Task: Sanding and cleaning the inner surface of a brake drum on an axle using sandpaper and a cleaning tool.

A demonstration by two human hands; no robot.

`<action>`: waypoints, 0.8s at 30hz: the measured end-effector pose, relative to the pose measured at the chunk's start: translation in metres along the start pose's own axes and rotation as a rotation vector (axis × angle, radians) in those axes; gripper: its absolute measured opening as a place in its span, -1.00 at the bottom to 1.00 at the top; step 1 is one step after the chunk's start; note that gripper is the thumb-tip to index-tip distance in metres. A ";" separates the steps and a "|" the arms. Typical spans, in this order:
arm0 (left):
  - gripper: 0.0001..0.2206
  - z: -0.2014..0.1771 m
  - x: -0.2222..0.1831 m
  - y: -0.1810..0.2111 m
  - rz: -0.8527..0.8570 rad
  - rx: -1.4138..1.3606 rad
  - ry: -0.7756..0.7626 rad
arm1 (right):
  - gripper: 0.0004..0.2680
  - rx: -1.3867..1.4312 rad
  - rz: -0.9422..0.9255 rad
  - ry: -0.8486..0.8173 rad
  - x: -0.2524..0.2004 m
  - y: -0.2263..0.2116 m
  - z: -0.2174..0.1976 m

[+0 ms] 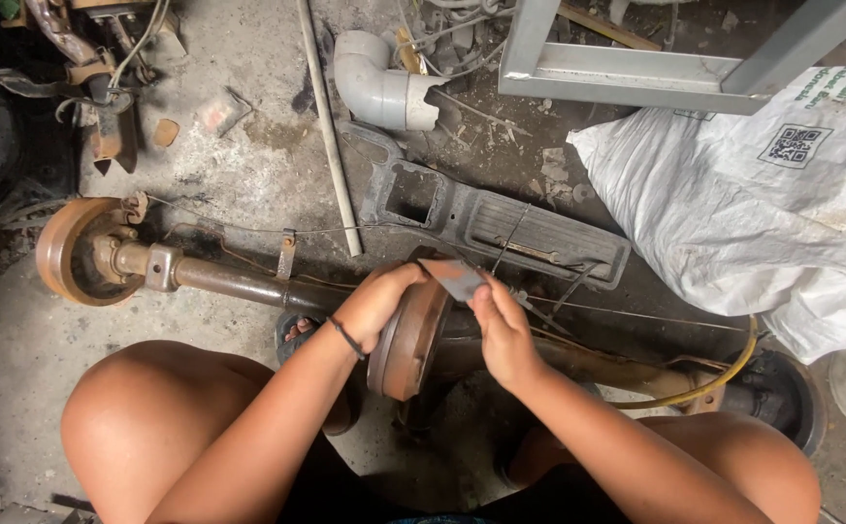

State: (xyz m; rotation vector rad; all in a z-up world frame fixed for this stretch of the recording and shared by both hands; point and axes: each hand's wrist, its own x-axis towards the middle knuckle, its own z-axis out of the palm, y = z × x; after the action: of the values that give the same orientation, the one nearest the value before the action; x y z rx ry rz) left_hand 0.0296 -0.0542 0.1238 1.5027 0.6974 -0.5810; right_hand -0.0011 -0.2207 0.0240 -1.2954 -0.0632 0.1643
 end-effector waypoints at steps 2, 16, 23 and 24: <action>-0.44 -0.001 0.002 0.002 0.063 0.045 -0.017 | -0.66 -0.123 -0.036 -0.045 0.013 0.007 -0.013; -0.52 0.007 -0.004 -0.074 0.396 0.262 0.146 | -0.64 -0.130 0.002 -0.083 0.059 0.075 -0.076; -0.59 0.017 0.017 -0.095 0.531 0.275 0.229 | -0.65 0.044 0.081 0.002 0.057 0.000 -0.035; -0.61 0.015 0.019 -0.093 0.538 0.285 0.250 | -0.65 0.037 0.093 0.039 0.060 -0.017 -0.028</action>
State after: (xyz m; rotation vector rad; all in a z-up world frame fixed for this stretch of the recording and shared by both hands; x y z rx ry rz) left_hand -0.0242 -0.0680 0.0455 1.9578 0.3753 -0.0813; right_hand 0.0633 -0.2427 0.0300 -1.2647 0.0333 0.2182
